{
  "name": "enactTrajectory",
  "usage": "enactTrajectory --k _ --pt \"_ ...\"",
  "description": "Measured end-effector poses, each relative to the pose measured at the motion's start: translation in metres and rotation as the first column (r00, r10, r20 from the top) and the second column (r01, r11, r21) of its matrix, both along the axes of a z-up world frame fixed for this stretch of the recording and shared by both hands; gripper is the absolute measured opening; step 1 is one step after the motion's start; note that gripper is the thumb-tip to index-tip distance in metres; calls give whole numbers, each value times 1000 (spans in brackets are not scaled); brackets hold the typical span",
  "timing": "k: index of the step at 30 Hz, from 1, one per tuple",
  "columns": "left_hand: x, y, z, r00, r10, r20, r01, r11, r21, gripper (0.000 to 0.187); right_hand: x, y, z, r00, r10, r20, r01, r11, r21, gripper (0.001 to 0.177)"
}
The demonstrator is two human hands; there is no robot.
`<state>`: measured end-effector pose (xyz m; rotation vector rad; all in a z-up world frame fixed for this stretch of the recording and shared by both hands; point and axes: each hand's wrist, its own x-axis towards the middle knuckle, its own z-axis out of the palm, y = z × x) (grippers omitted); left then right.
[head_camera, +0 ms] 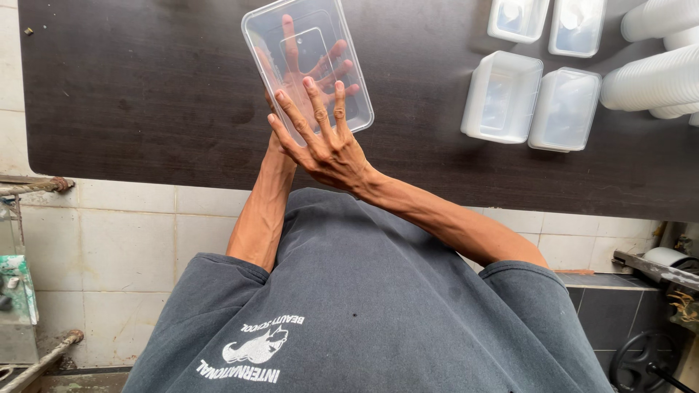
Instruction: The person repeatedly picks up a clear plastic container and its lid from a table, closes the container, and places it on a growing stack. The person handles the containers one at a time, inspecting them briefly before stacking.
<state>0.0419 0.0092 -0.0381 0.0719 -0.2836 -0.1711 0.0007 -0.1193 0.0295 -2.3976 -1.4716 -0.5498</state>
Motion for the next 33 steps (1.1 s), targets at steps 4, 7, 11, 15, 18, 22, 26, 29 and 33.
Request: enactTrajectory --k 4,7,11,15,18,22,26,29,33 --pt "0 -11 -8 1000 -12 14 12 1000 16 76 -3 -8 9 994 3 -106 10 992 125 46" --pt "-1 -20 -11 997 67 32 -72 978 193 78 -4 -15 12 971 3 -241 63 962 267 40" --pt "3 -29 -5 983 108 -148 -37 910 414 99 5 -53 9 710 -27 -704 409 830 380 47" --pt "-1 -54 10 876 199 -440 216 654 725 118 4 -96 -1 519 341 -784 675 399 621 54" --pt "-8 -76 18 768 276 -578 377 535 756 119 -1 -106 -14 482 407 -776 761 245 601 55" --pt "-9 -85 24 781 259 -569 421 455 785 118 -5 -115 -25 413 506 -757 832 128 539 53" --pt "-8 -80 24 786 232 -574 442 437 783 120 -7 -118 -27 385 558 -735 874 36 485 52" --pt "-4 -80 21 790 200 -579 457 436 775 120 -5 -121 -22 375 548 -747 885 27 464 51" --pt "-3 -73 16 805 177 -566 464 408 786 119 -3 -129 -14 429 353 -831 850 154 504 52"
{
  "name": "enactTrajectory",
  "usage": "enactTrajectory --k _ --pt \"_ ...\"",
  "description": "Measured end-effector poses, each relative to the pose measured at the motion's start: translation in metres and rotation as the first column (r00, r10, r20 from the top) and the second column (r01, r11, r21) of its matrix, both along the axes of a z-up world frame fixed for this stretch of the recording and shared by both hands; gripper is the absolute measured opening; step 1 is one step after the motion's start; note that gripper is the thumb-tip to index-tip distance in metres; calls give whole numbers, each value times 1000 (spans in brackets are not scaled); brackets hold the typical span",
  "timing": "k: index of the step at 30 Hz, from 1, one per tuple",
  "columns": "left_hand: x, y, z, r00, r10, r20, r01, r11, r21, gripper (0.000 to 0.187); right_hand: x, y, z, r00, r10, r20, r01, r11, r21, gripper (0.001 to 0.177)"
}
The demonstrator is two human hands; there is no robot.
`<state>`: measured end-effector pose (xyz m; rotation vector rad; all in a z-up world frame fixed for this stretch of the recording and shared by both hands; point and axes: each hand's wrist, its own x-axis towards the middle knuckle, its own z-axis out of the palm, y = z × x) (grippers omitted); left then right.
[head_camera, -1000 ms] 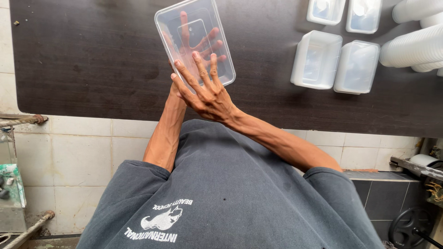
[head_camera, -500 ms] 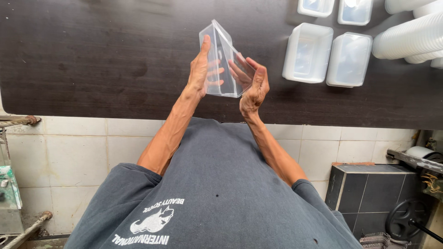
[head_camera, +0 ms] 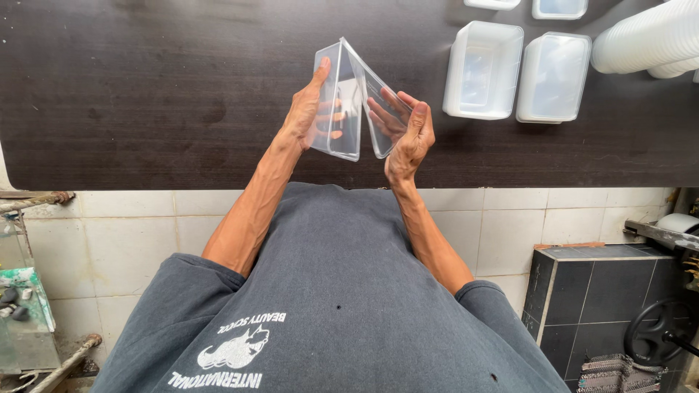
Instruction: The person repeatedly picks up a clear plastic container and its lid from a table, closes the container, and places it on a growing stack. The person handles the containers one at a time, inspecting them briefly before stacking.
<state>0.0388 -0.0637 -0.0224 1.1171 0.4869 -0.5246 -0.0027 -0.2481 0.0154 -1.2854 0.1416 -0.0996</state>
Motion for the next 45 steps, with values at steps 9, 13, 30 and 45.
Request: enactTrajectory --k 9,13,30,45 --pt "-9 32 10 965 -241 -102 235 970 -61 114 19 -36 41 958 273 83 -186 817 -546 50" --pt "-15 42 15 892 -430 -140 384 884 -267 113 43 -73 63 919 386 -76 -377 807 -455 51" --pt "-13 -81 -25 978 -193 -75 13 418 -908 78 -24 -227 -53 915 -270 -298 391 771 503 56" --pt "7 -197 -33 995 -46 -94 -55 531 -846 88 115 -459 -185 761 -648 -40 635 731 251 42"
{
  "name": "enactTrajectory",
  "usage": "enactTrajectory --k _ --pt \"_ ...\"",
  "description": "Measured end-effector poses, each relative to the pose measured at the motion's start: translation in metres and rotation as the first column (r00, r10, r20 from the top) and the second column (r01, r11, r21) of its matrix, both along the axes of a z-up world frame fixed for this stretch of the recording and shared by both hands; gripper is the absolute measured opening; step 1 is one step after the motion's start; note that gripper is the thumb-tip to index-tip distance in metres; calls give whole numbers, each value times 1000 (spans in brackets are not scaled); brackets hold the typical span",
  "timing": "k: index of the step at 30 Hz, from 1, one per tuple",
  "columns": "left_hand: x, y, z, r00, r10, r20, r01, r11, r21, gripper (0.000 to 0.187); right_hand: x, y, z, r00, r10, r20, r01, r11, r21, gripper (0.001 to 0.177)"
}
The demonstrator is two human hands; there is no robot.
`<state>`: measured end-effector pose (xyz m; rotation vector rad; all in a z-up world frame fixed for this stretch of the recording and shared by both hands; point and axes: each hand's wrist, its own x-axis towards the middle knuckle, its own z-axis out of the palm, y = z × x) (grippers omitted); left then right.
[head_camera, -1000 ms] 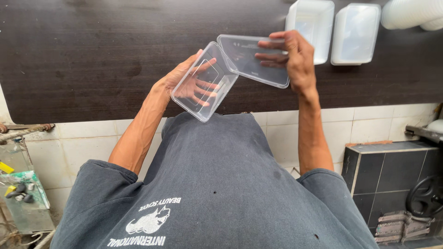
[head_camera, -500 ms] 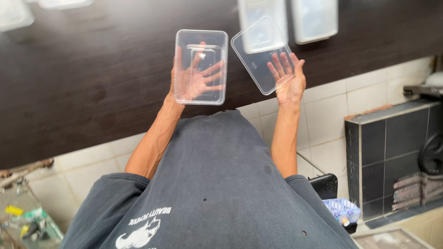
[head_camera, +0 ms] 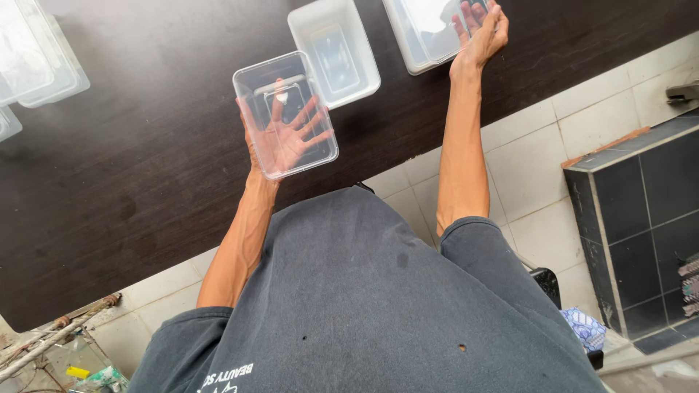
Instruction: The person repeatedly picks up a clear plastic container and its lid from a table, closes the container, and places it on a growing stack. The person handles the containers one at a time, inspecting them briefly before stacking.
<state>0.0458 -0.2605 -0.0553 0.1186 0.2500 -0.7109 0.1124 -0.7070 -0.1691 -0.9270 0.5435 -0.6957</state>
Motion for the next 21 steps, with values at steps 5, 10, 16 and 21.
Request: enactTrajectory --k 5,10,16,21 --pt "2 -3 4 1000 25 -13 -25 999 24 87 5 0 -14 968 -55 -245 -1 975 -223 31" --pt "6 -8 6 999 29 25 -31 998 61 89 0 -6 -32 905 -202 -375 -73 795 -603 23" --pt "16 -18 7 990 17 142 -43 982 185 92 -12 10 7 748 -616 -246 -200 144 -969 23" --pt "37 -42 7 945 -20 326 -111 919 379 99 -57 125 100 849 400 -346 -527 694 -490 51"
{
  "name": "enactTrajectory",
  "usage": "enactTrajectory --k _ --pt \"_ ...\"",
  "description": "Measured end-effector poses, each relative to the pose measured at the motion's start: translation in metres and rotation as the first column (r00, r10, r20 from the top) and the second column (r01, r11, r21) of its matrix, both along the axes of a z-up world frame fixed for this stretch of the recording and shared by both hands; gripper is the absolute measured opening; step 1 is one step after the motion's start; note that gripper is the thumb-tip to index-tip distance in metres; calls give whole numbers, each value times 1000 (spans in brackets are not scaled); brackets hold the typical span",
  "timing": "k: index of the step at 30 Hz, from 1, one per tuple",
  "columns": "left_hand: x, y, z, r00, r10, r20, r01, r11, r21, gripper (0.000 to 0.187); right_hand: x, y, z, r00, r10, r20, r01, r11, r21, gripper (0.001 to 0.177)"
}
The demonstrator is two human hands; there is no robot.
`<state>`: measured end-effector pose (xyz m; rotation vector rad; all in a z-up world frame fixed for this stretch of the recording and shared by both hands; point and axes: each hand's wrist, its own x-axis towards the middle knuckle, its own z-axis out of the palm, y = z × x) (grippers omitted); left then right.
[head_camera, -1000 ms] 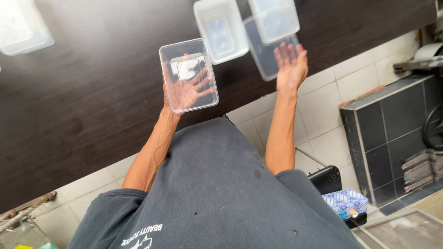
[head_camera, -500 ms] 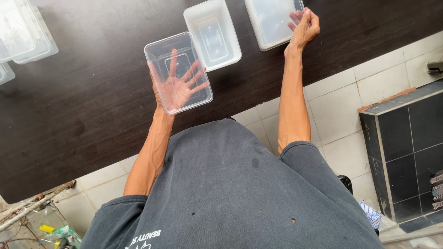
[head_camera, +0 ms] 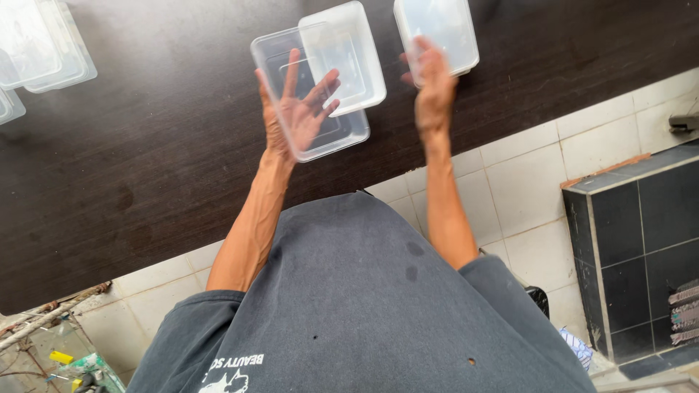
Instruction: The person repeatedly picks up a clear plastic container and its lid from a table, closes the container, and places it on a growing stack. The person handles the containers one at a time, inspecting them briefly before stacking.
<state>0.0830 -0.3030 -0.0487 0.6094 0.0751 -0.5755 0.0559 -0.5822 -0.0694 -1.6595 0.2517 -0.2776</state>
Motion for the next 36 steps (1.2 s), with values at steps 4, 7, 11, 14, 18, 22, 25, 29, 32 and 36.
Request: enactTrajectory --k 4,7,11,14,18,22,25,29,32,36 --pt "16 -31 -9 973 99 211 -171 919 356 100 -3 75 44 983 181 -39 -174 975 137 54" --pt "33 -37 -17 870 255 422 -481 629 611 89 11 80 48 997 74 6 -74 997 2 47" --pt "43 -36 -33 760 145 633 -611 491 621 56 31 65 18 1000 27 11 -23 961 -274 44" --pt "43 -48 -53 924 3 383 -348 422 837 64 45 59 -10 991 74 108 -22 907 -420 41" --pt "30 -56 -82 684 -381 622 -686 -46 727 71 53 63 -36 996 78 49 -39 837 -546 42" --pt "24 -57 -85 769 -323 552 -567 55 822 78 44 74 -27 995 74 -66 -99 824 -557 44" --pt "27 -55 -75 888 -266 376 -331 200 922 78 41 81 -15 995 55 -85 -92 843 -529 45" --pt "31 -48 -65 919 -323 225 -147 249 957 79 42 79 -7 955 2 -298 -159 848 -505 48" --pt "19 -21 -66 844 -337 417 -336 273 901 78 43 72 -7 991 112 -73 -130 675 -726 47" --pt "-4 63 -75 885 -187 427 -396 182 900 74 61 82 -4 998 21 65 48 475 -879 47"
